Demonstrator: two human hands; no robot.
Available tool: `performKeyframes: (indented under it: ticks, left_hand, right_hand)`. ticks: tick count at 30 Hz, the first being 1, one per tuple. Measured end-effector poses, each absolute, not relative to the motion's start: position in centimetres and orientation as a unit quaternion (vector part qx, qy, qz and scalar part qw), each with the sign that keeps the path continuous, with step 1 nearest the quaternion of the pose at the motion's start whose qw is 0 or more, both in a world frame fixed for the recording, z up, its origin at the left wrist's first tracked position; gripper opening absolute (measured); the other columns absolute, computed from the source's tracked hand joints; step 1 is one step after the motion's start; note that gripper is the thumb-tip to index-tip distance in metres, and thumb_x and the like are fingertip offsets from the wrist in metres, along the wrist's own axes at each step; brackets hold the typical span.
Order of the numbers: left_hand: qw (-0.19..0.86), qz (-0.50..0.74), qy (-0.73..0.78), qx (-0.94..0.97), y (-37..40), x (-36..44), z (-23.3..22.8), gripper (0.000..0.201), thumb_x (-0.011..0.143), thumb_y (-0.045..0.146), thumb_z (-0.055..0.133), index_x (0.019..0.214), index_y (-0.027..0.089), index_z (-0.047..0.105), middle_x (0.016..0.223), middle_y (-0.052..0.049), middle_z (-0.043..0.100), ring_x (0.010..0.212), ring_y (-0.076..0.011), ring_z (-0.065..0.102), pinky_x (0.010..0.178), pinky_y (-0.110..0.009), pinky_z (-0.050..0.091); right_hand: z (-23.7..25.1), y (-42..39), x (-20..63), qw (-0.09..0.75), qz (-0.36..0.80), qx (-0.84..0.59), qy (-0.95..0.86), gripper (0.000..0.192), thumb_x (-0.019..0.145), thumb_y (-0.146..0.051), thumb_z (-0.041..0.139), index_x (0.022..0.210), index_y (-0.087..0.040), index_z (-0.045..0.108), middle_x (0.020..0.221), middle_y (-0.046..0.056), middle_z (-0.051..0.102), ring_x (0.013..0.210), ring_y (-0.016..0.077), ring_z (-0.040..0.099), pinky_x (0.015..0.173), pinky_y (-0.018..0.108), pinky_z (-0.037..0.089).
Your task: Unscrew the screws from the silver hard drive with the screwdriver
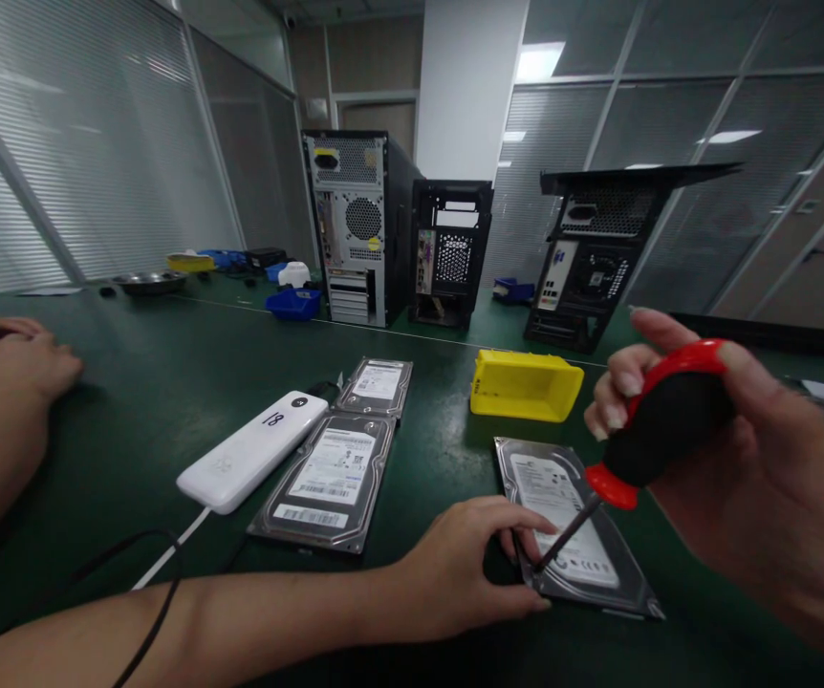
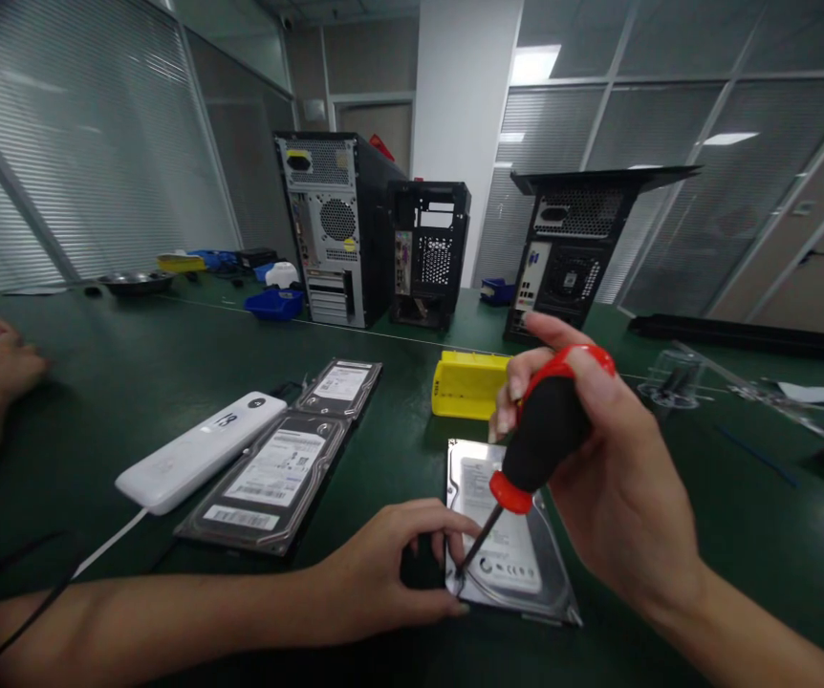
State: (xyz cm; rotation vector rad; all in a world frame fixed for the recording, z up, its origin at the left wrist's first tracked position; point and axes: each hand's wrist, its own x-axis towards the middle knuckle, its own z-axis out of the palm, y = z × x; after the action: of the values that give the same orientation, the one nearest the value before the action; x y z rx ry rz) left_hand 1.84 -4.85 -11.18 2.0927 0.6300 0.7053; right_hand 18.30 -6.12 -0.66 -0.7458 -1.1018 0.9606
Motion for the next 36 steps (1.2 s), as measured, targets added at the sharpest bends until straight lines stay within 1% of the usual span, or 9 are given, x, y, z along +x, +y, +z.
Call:
performKeyframes:
  ticks: [2, 4, 8, 13, 19, 23, 27, 31, 36]
  left_hand:
    - [0.408, 0.28, 0.25, 0.832, -4.9, 1.8, -11.2, 0.048, 0.07, 0.019, 0.077, 0.114, 0.014, 0.059, 0.094, -0.004, 0.065, 0.082, -0.0156, 0.057, 0.074, -0.025, 0.045]
    - [0.409, 0.276, 0.251, 0.833, -4.9, 1.8, -11.1, 0.047, 0.07, 0.02, 0.076, 0.114, 0.015, 0.059, 0.094, -0.004, 0.064, 0.082, -0.0161, 0.058, 0.074, -0.025, 0.045]
    - [0.412, 0.275, 0.255, 0.83, -4.9, 1.9, -11.0, 0.048, 0.069, 0.018, 0.078, 0.113, 0.014, 0.06, 0.093, -0.004, 0.065, 0.081, -0.0158, 0.057, 0.074, -0.025, 0.045]
    - [0.415, 0.28, 0.257, 0.827, -4.9, 1.9, -11.2, 0.05, 0.069, 0.017, 0.077, 0.115, 0.014, 0.059, 0.094, -0.004, 0.065, 0.082, -0.0155, 0.056, 0.073, -0.024, 0.044]
    - [0.414, 0.276, 0.257, 0.828, -4.9, 1.9, -11.3, 0.048, 0.069, 0.018, 0.077, 0.113, 0.014, 0.06, 0.094, -0.003, 0.065, 0.082, -0.0152, 0.056, 0.074, -0.024, 0.043]
    - [0.414, 0.284, 0.259, 0.825, -4.9, 2.0, -11.4, 0.048, 0.068, 0.017, 0.077, 0.113, 0.014, 0.059, 0.093, -0.004, 0.065, 0.082, -0.016, 0.056, 0.075, -0.026, 0.043]
    - [0.421, 0.288, 0.257, 0.821, -4.9, 2.1, -11.5, 0.046, 0.069, 0.018, 0.076, 0.111, 0.015, 0.06, 0.093, -0.003, 0.064, 0.081, -0.0161, 0.056, 0.076, -0.026, 0.044]
    - [0.427, 0.281, 0.262, 0.819, -5.0, 2.1, -11.2, 0.046, 0.068, 0.017, 0.077, 0.111, 0.016, 0.06, 0.092, -0.003, 0.064, 0.08, -0.0156, 0.056, 0.075, -0.026, 0.044]
    - [0.433, 0.278, 0.27, 0.814, -5.0, 2.1, -10.9, 0.045, 0.067, 0.016, 0.077, 0.11, 0.016, 0.061, 0.091, -0.002, 0.064, 0.08, -0.0155, 0.055, 0.074, -0.025, 0.044]
  right_hand:
    - [-0.8, -6.0, 18.1, 0.688, 0.433, -0.319, -0.488, 0.032, 0.067, -0.031, 0.071, 0.097, -0.031, 0.061, 0.068, -0.004, 0.05, 0.056, 0.0102, 0.051, 0.051, 0.022, 0.049]
    - [-0.9, -5.9, 18.0, 0.683, 0.439, -0.312, -0.493, 0.022, 0.066, -0.025, 0.072, 0.084, -0.028, 0.06, 0.068, -0.004, 0.048, 0.056, 0.0091, 0.049, 0.051, 0.02, 0.048]
    - [-0.8, -5.9, 17.9, 0.665, 0.436, -0.331, -0.507, 0.019, 0.067, -0.035, 0.07, 0.066, -0.02, 0.058, 0.07, -0.001, 0.047, 0.056, 0.0084, 0.048, 0.05, 0.019, 0.046]
    - [-0.9, -6.4, 17.9, 0.679, 0.447, -0.338, -0.474, 0.026, 0.064, -0.045, 0.071, 0.083, -0.027, 0.067, 0.08, 0.001, 0.056, 0.061, 0.0122, 0.056, 0.054, 0.023, 0.052]
    - [-1.1, -6.1, 17.8, 0.696, 0.452, -0.325, -0.453, 0.034, 0.072, -0.051, 0.064, 0.095, -0.026, 0.065, 0.074, 0.0, 0.054, 0.062, 0.0115, 0.055, 0.058, 0.023, 0.052]
    - [-1.1, -5.6, 17.7, 0.689, 0.483, -0.275, -0.465, 0.03, 0.076, -0.054, 0.059, 0.084, -0.025, 0.062, 0.064, -0.003, 0.045, 0.055, 0.0084, 0.047, 0.053, 0.018, 0.049]
    - [-1.0, -5.4, 18.0, 0.684, 0.493, -0.277, -0.46, 0.032, 0.077, -0.053, 0.058, 0.074, -0.021, 0.064, 0.071, 0.0, 0.048, 0.058, 0.0084, 0.048, 0.052, 0.018, 0.049]
    - [-0.9, -5.5, 18.2, 0.687, 0.492, -0.292, -0.447, 0.035, 0.078, -0.053, 0.056, 0.076, -0.02, 0.068, 0.079, 0.003, 0.054, 0.063, 0.0109, 0.053, 0.056, 0.022, 0.052]
    - [-0.7, -5.4, 18.1, 0.685, 0.487, -0.295, -0.454, 0.039, 0.084, -0.05, 0.046, 0.085, -0.019, 0.071, 0.07, 0.004, 0.054, 0.061, 0.012, 0.053, 0.055, 0.023, 0.052]
